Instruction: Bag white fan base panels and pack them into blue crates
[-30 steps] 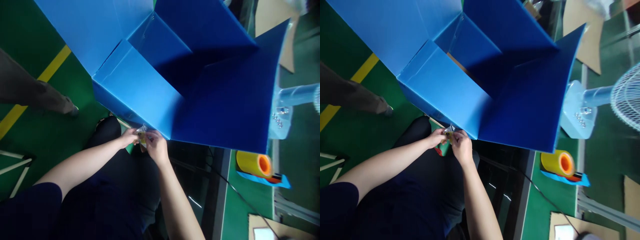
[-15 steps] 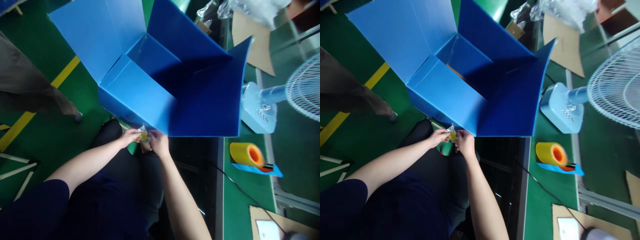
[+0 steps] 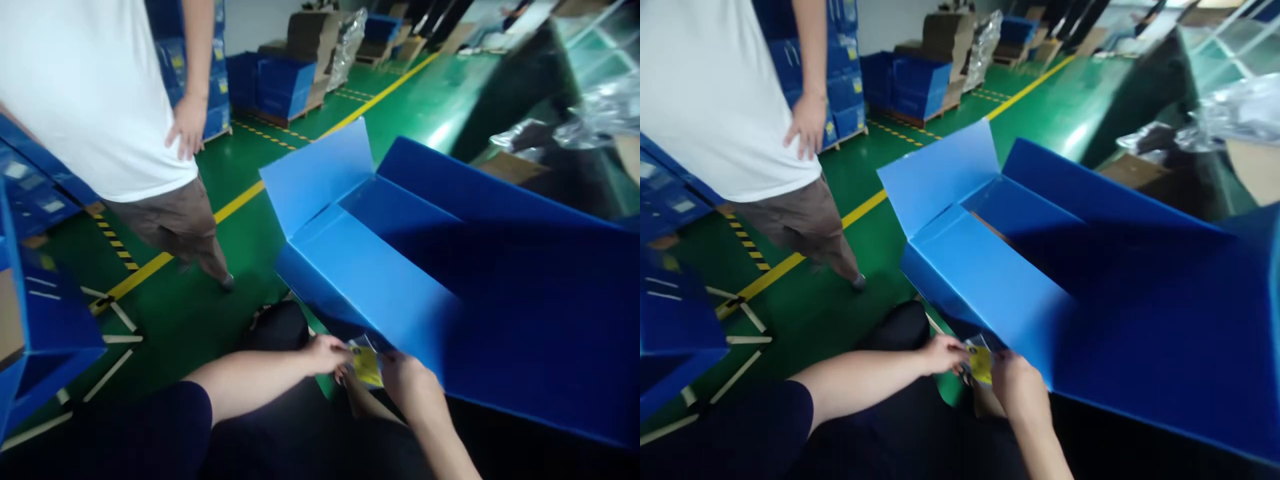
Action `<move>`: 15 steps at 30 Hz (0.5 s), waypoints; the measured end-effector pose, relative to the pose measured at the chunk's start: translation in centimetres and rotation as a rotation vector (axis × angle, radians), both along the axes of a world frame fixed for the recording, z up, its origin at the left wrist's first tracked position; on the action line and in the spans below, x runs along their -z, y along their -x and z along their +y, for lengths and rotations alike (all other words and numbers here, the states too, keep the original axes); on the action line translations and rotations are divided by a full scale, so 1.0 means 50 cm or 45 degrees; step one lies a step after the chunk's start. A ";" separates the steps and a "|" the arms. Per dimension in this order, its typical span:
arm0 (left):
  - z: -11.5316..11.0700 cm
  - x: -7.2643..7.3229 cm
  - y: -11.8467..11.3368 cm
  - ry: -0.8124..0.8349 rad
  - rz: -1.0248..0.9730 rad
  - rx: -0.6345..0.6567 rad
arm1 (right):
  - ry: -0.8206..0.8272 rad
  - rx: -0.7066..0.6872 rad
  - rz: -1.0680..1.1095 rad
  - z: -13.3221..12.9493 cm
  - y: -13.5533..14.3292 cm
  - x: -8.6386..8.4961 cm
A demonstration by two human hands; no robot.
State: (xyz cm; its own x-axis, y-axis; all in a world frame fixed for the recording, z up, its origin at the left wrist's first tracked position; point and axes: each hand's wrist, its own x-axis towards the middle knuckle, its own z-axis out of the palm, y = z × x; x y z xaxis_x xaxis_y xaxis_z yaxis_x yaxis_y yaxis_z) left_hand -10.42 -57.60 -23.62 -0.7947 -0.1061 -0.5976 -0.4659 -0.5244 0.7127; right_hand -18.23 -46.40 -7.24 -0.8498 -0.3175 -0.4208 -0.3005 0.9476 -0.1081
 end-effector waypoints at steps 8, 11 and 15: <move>0.015 0.043 0.021 -0.017 0.013 -0.042 | 0.071 -0.157 -0.167 0.048 0.060 0.047; 0.024 0.062 0.032 -0.042 0.032 -0.061 | 0.208 -0.141 -0.210 0.048 0.072 0.058; 0.032 0.073 0.044 -0.071 0.064 -0.104 | 0.278 -0.146 -0.210 0.044 0.067 0.071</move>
